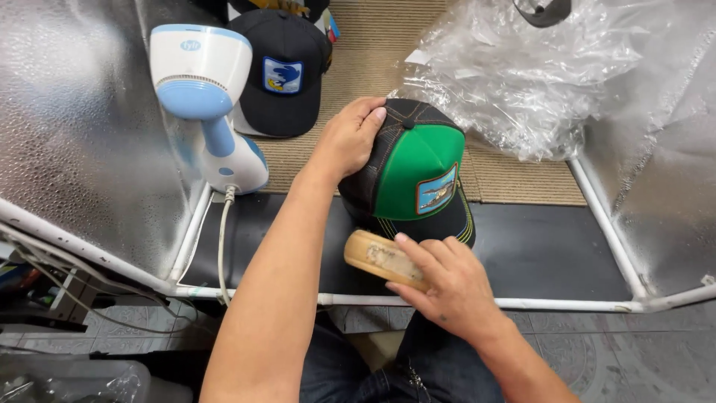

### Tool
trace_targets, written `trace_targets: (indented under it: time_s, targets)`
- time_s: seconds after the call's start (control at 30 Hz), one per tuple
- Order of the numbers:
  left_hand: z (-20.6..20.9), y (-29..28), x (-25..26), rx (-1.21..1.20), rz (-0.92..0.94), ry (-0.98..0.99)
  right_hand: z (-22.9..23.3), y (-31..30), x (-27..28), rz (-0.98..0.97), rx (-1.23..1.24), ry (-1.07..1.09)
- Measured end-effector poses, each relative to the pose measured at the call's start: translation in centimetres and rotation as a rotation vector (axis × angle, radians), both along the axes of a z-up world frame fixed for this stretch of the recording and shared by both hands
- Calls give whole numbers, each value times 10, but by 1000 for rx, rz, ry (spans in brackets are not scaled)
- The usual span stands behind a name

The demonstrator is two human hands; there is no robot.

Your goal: Brushing a trucker hat with a wooden brush to remove lint or dust as part of a cleaning or quality control process.

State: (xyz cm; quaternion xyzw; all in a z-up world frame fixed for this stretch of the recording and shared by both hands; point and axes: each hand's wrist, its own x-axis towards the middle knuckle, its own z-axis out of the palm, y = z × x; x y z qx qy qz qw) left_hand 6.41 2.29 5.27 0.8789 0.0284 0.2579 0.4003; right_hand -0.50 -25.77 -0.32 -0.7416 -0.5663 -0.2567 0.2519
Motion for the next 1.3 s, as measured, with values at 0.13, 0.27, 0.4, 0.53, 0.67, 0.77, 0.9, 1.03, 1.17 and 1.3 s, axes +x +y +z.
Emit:
trace_targets:
  time_s: [0.13, 0.27, 0.4, 0.53, 0.67, 0.77, 0.9, 1.03, 1.17, 1.3]
  targets:
    - [-5, 2, 6, 40, -11, -55, -11, -39, 53, 19, -70, 26]
    - [-2, 2, -4, 25, 7, 21, -24, -99, 113, -258, 42, 110]
    - [1, -1, -2, -12, -8, 17, -26, -105, 99, -416, 174, 99]
    - [-5, 0, -1, 31, -8, 8, -8, -56, 39, -93, 25, 132]
    - [0, 2, 0, 13, -7, -18, -26, -69, 91, -34, 41, 188]
    - [-2, 1, 0, 2, -2, -21, -38, -108, 124, -314, 123, 166]
    - [-3, -1, -1, -2, -12, 6, -11, -88, 65, -280, 202, 96]
    - [2, 0, -5, 24, 0, 24, -2, -60, 31, 63, -126, -4]
    - [-4, 5, -2, 53, 19, 14, -25, -105, 83, -246, 115, -33]
    - [-4, 10, 0, 54, 16, -1, -2, -97, 74, -263, 273, 22]
